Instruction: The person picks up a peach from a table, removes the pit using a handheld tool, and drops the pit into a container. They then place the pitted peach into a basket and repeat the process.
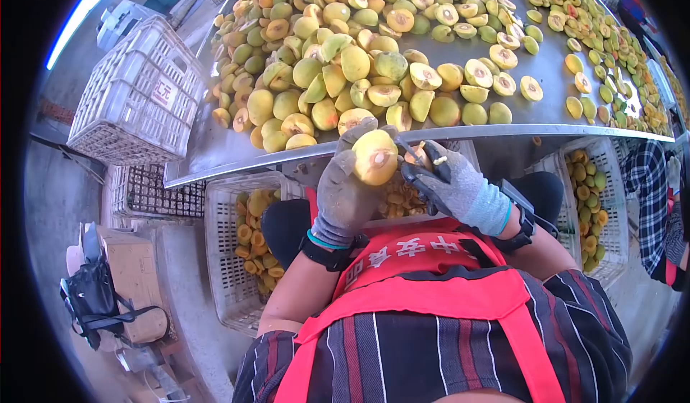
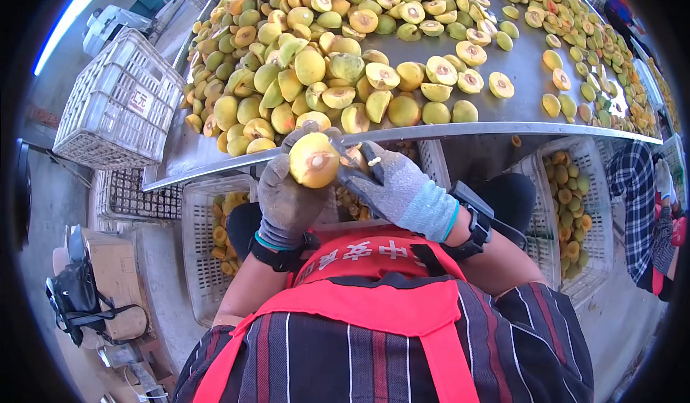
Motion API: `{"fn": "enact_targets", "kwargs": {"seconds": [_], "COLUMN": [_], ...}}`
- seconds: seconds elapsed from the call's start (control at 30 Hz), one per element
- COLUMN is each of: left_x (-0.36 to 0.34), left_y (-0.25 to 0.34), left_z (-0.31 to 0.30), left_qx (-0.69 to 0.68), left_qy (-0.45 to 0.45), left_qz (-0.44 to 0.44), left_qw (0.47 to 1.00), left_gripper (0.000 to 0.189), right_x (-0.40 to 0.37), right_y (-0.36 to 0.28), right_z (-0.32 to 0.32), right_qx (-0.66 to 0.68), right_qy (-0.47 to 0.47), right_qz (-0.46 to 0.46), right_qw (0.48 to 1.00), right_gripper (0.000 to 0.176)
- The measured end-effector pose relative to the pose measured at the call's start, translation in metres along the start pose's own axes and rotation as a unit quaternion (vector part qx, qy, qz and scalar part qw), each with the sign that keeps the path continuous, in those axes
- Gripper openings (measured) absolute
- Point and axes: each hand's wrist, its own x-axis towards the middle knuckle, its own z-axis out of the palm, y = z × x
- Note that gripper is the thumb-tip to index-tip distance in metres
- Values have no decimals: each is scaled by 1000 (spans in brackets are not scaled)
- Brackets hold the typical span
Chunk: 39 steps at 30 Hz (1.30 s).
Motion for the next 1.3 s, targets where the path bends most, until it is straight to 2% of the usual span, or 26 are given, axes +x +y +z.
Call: {"fn": "enact_targets", "kwargs": {"seconds": [0.07,0.13,0.2,0.33,0.53,0.57,0.6,0.63,0.67,0.7,0.77,0.8,0.83,0.87,0.93,0.97,1.0,1.03,1.07,1.1,1.13,1.17,1.2,1.23,1.27,1.3], "left_x": [0,-2,-1,-2,1,2,3,3,2,1,2,4,5,5,6,4,4,5,6,7,6,6,6,6,6,7], "left_y": [-5,-6,-1,-3,-11,-12,-14,-14,-13,-13,-7,-3,-1,0,3,4,6,7,7,7,5,3,1,-4,-10,-13], "left_z": [-3,-4,0,-1,0,-1,-2,0,2,5,5,-1,-4,-1,-5,-7,-5,-5,-6,-6,-5,-4,-3,-3,-4,-6], "left_qx": [-9,-19,43,115,125,132,138,138,124,110,92,133,173,103,63,20,35,35,121,206,206,206,205,205,219,232], "left_qy": [17,37,73,45,73,79,86,84,62,40,51,32,13,41,14,-9,-4,-4,3,10,9,22,36,37,40,42], "left_qz": [18,36,87,114,144,155,165,164,168,171,159,107,53,45,16,-13,-5,-5,14,33,32,51,71,70,124,179], "left_qw": [1000,998,993,986,979,976,973,973,976,978,982,985,983,993,998,1000,999,999,993,978,978,977,975,975,967,955], "left_gripper": [58,56,51,50,47,40,34,34,33,33,32,35,39,33,33,33,34,34,39,44,44,42,41,41,41,41], "right_x": [5,6,7,10,10,11,12,13,14,11,6,9,6,6,8,10,12,10,7,7,11,19,24,21,15,13], "right_y": [4,9,3,8,6,7,10,12,-15,-14,-6,5,10,7,-4,-30,-44,-36,-19,-2,12,15,15,14,-21,-40], "right_z": [3,7,8,17,33,38,42,45,31,31,34,39,39,38,31,22,17,21,28,35,40,43,45,43,33,27], "right_qx": [-94,-109,-129,-64,-221,-220,-44,135,159,160,43,-68,-67,-85,-102,-45,12,13,-39,-90,-90,-207,-315,-314,-146,46], "right_qy": [13,-2,-30,-22,33,34,3,-28,-145,-144,-84,-17,-16,-23,-28,-128,-223,-224,-142,-55,-54,-21,12,11,-129,-248], "right_qz": [0,-4,12,-8,-72,-70,-1,68,245,247,23,-142,-141,-152,-165,25,213,213,76,-61,-61,-248,-422,-421,-98,241], "right_qw": [995,994,991,998,972,972,999,988,945,945,995,987,988,984,981,990,951,951,986,993,993,946,850,851,976,937], "right_gripper": [34,34,34,32,35,35,34,33,33,33,34,34,34,35,36,34,31,31,30,29,29,28,27,27,26,25]}}
